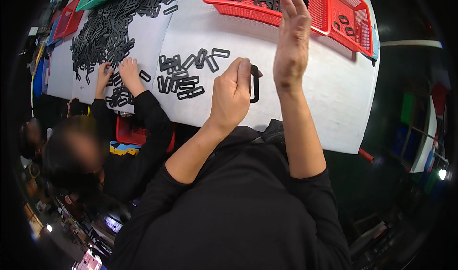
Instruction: The person picks small black plastic parts from a pile on a white table, inspects each by turning it over, and places it into one of two red baskets. A coworker performs the same task across the table.
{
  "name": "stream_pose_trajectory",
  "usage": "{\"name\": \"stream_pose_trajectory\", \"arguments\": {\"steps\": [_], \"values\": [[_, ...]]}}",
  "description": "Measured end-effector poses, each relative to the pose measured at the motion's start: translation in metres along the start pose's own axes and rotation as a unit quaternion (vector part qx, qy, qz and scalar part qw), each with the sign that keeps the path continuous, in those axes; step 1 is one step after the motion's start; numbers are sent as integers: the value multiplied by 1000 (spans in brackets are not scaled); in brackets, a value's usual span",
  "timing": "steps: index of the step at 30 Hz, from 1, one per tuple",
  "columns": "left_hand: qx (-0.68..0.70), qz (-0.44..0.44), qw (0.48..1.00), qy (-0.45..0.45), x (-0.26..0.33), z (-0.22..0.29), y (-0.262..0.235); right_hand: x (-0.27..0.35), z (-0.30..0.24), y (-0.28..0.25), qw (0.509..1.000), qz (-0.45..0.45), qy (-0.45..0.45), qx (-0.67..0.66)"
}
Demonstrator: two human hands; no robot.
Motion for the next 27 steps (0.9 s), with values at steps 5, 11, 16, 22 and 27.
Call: {"name": "stream_pose_trajectory", "arguments": {"steps": [5, 11, 16, 22, 27], "values": [[37, 37, 999, -2, -12, -8, -13, 48, 18, -27, 968, 32, 246, 47], [37, 57, 998, -3, -13, -8, -11, 96, 17, -12, 914, -15, 398, -81], [-42, 67, 997, 27, -6, -11, -6, 95, 12, -14, 925, -12, 379, -2], [-33, 68, 997, 22, 1, -11, -1, 104, 27, -19, 909, 58, 412, 6], [50, 51, 997, -32, -2, -22, -4, 92, 23, -27, 911, 54, 407, -46]]}}
Point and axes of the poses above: each hand's wrist, its own x-axis away from the middle knuckle, its own y-axis out of the palm, z = x × y, the point moved 6 cm from there along -x, towards the middle knuckle, and after that the axes turned 4 degrees about -x, right-handed, at the moved point
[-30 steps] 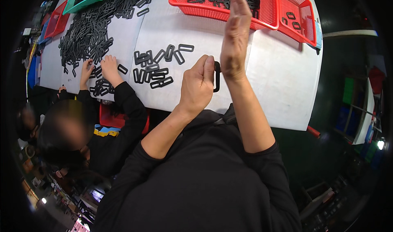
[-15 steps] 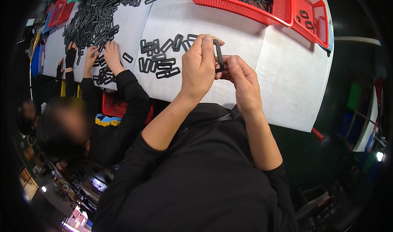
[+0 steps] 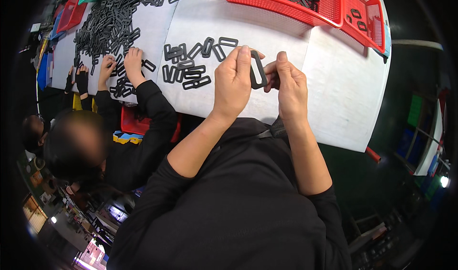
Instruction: The person picks small black plastic parts from a pile on a white table, inspects each by turning it over, and places it into one of two red baskets. A coworker performs the same task across the table.
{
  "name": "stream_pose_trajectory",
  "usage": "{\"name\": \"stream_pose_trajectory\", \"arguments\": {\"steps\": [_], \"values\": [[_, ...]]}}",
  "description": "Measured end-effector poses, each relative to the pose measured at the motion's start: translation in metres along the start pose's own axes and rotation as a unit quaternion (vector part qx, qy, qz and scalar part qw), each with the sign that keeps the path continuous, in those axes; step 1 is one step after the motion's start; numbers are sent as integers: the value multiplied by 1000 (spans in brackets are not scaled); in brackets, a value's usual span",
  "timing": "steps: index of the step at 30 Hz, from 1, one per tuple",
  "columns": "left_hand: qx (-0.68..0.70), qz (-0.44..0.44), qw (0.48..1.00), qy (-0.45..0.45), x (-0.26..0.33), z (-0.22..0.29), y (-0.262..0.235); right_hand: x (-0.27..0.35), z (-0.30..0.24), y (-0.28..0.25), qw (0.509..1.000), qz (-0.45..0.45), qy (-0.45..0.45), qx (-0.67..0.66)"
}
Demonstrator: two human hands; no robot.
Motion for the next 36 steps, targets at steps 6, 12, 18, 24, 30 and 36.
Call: {"name": "stream_pose_trajectory", "arguments": {"steps": [6, 12, 18, 24, 30, 36], "values": [[65, -37, 995, -62, -5, -4, -1, 24, -37, 10, 854, -6, -372, 363], [95, -100, 985, -104, -1, -11, 4, 9, -20, -7, 992, 42, -101, 55], [55, -98, 988, -107, 1, -7, 0, 1, -4, -16, 998, 21, 40, -33], [88, -91, 986, -110, -2, -9, -3, -2, -2, -14, 998, 13, 51, -45], [90, -98, 986, -106, -6, -12, -2, -6, -1, -12, 995, 16, 60, -72], [46, -113, 985, -124, -10, -50, 4, -71, -35, -45, 990, 57, -119, 41]]}}
Point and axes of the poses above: each hand's wrist, its own x-axis away from the middle knuckle, its own y-axis out of the palm, z = x × y, the point moved 6 cm from there along -x, towards the middle knuckle, and after that the axes turned 4 degrees about -x, right-handed, at the moved point
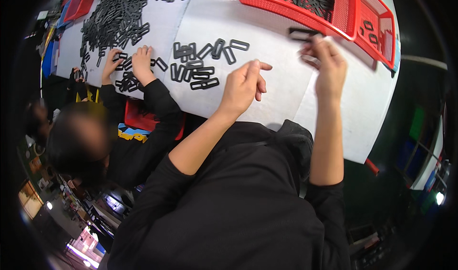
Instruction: The person picks small black plastic parts from a pile on a white table, inspects each by turning it over, and places it into one of two red baskets. A coworker performs the same task across the table.
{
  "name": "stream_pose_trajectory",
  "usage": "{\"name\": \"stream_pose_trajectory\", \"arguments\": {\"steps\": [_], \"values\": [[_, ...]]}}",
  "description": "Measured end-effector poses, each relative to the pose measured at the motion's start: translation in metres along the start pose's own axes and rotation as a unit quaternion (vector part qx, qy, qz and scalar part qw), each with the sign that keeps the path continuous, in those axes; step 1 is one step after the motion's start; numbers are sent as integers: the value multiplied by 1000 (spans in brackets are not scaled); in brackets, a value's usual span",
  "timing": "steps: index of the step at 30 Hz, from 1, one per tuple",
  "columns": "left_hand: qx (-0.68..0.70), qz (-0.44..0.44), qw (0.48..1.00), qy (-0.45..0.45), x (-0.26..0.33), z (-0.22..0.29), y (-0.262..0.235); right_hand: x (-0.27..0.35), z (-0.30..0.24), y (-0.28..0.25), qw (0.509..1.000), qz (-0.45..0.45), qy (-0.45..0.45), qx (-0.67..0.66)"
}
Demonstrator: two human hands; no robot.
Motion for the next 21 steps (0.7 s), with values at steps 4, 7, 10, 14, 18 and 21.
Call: {"name": "stream_pose_trajectory", "arguments": {"steps": [4, 7, 10, 14, 18, 21], "values": [[-212, 62, 975, 24, -24, -54, -25, -84, -15, -34, 987, 101, -51, 111], [-296, 112, 947, 50, -35, -69, -54, -104, -2, -48, 980, 96, -29, 174], [-373, 167, 905, 117, -58, -76, -74, -100, 13, -51, 980, 85, -12, 180], [-481, 177, 836, 197, -95, -69, -71, -79, 20, -56, 982, 68, -17, 177], [-559, 129, 798, 184, -125, -65, -64, -47, 21, -61, 979, 36, -18, 199], [-484, 43, 867, 112, -127, -67, -65, -15, 27, -55, 980, 0, -4, 199]]}}
Point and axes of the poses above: each hand's wrist, its own x-axis away from the middle knuckle, its own y-axis out of the palm, z = x × y, the point moved 6 cm from there along -x, towards the middle knuckle, and after that the axes turned 4 degrees about -x, right-handed, at the moved point
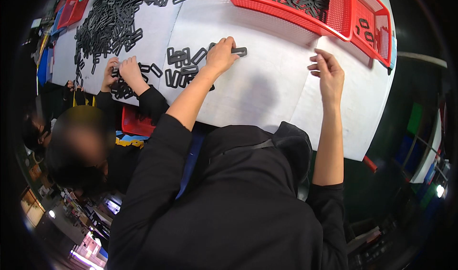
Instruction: The person picks small black plastic parts from a pile on a white table, inspects each by turning it over, and places it into one of two red baskets. A coworker performs the same task across the table.
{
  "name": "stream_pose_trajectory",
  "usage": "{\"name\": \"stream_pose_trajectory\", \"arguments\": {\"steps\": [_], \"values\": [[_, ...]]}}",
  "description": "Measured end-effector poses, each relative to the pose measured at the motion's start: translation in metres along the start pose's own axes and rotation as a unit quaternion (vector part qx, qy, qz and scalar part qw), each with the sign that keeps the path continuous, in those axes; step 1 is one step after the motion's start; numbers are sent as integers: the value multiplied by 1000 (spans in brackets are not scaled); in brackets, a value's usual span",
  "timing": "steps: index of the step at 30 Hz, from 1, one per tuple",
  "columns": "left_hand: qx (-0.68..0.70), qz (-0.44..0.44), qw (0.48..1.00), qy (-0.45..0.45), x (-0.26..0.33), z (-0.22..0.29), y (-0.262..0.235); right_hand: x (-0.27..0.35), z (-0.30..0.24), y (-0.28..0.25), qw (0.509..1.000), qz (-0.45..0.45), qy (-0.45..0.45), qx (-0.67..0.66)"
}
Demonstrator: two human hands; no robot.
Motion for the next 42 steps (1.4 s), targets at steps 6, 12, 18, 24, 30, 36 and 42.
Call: {"name": "stream_pose_trajectory", "arguments": {"steps": [6, 12, 18, 24, 30, 36, 42], "values": [[478, -155, 856, -119, 49, 60, -24, 59, -10, 49, 998, -50, 29, -37], [524, -104, 840, -98, 86, 102, -67, 79, -41, 73, 993, -112, 13, -39], [515, -90, 848, -85, 99, 116, -79, 88, -48, 69, 990, -133, -4, -40], [507, -111, 852, -72, 103, 122, -79, 96, -48, 62, 989, -131, -3, -70], [551, -136, 819, -84, 105, 119, -72, 100, -50, 58, 989, -130, -25, -65], [577, -133, 801, -87, 110, 120, -70, 104, -44, 53, 987, -129, 11, -97], [534, -140, 830, -76, 117, 124, -70, 107, -30, 52, 964, -146, 121, -184]]}}
Point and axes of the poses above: each hand's wrist, its own x-axis away from the middle knuckle, its own y-axis out of the palm, z = x × y, the point moved 6 cm from there along -x, towards the middle knuckle, and after that the axes turned 4 degrees about -x, right-handed, at the moved point
